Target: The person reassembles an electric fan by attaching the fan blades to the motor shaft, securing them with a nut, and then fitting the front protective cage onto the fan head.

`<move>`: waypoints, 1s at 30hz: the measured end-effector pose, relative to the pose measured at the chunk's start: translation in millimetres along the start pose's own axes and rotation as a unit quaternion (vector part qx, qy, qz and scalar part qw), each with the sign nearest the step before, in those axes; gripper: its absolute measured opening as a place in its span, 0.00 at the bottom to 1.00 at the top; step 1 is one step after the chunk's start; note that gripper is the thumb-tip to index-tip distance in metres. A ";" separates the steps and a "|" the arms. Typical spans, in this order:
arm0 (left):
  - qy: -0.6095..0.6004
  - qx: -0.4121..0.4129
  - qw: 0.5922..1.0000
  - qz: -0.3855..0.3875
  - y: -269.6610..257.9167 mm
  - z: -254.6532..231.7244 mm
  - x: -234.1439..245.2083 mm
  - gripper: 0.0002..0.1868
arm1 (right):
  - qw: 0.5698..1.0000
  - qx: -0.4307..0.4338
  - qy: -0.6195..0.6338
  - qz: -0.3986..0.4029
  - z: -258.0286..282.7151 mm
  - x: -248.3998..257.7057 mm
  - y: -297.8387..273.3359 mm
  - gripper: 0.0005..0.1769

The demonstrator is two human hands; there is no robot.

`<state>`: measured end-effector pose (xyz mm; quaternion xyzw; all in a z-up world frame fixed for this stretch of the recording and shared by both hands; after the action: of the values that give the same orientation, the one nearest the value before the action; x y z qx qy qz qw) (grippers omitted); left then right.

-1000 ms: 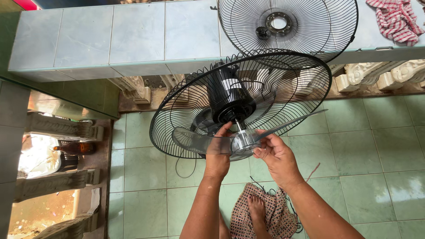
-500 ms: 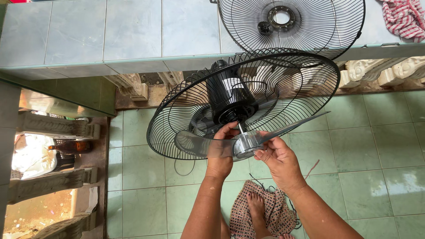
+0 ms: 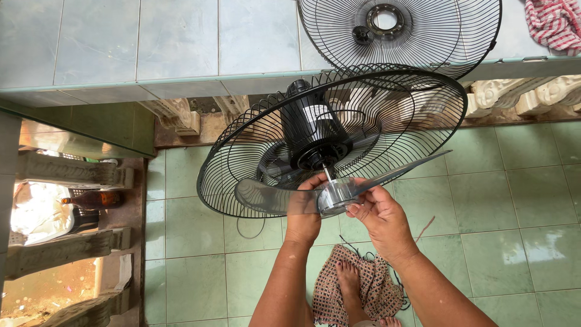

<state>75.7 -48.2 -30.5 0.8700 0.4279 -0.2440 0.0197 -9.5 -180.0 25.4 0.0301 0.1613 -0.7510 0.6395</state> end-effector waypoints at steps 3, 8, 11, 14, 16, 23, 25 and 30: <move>0.003 0.008 1.000 0.017 4.2 -1.6 -2.4 0.22 | 1.000 0.003 0.005 0.000 2.3 -0.2 -0.1 0.27; -0.027 0.025 0.999 0.025 4.1 -0.8 -3.2 0.21 | 1.000 0.013 0.008 0.007 2.5 -1.3 2.0 0.27; -0.073 0.029 0.996 -0.035 0.5 3.4 9.7 0.19 | 1.000 0.004 0.018 0.000 -1.4 -0.8 3.8 0.27; -0.032 -0.006 0.995 -0.096 -11.1 -0.9 29.2 0.19 | 0.999 0.006 0.036 -0.007 -2.2 -1.9 7.2 0.27; -0.007 -0.028 0.994 -0.104 -19.4 -2.7 34.7 0.18 | 0.999 -0.001 0.044 -0.018 -2.4 -2.0 8.7 0.26; -0.052 -0.015 0.987 -0.151 -37.3 4.6 46.9 0.18 | 0.998 -0.015 0.065 -0.020 -0.5 -4.6 11.6 0.24; -0.018 0.004 0.992 -0.126 -42.0 3.4 42.0 0.20 | 0.998 -0.016 0.054 -0.015 0.9 -2.1 10.4 0.24; 0.003 -0.005 0.999 -0.045 -48.4 -9.7 19.6 0.23 | 1.000 0.004 0.019 -0.002 4.2 -1.3 10.2 0.24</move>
<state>53.2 -0.9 -22.1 0.8505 0.4680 -0.2398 0.0113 1.3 -181.2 27.6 0.0462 0.1704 -0.7520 0.6351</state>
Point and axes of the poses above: each hand's wrist, its own y-axis towards the middle knuckle, its own x-axis out of the back of the hand, z = x × y, the point moved 8 cm from there along y, towards the middle knuckle, and after that the axes turned 12 degrees about z, right-handed, at the moved point
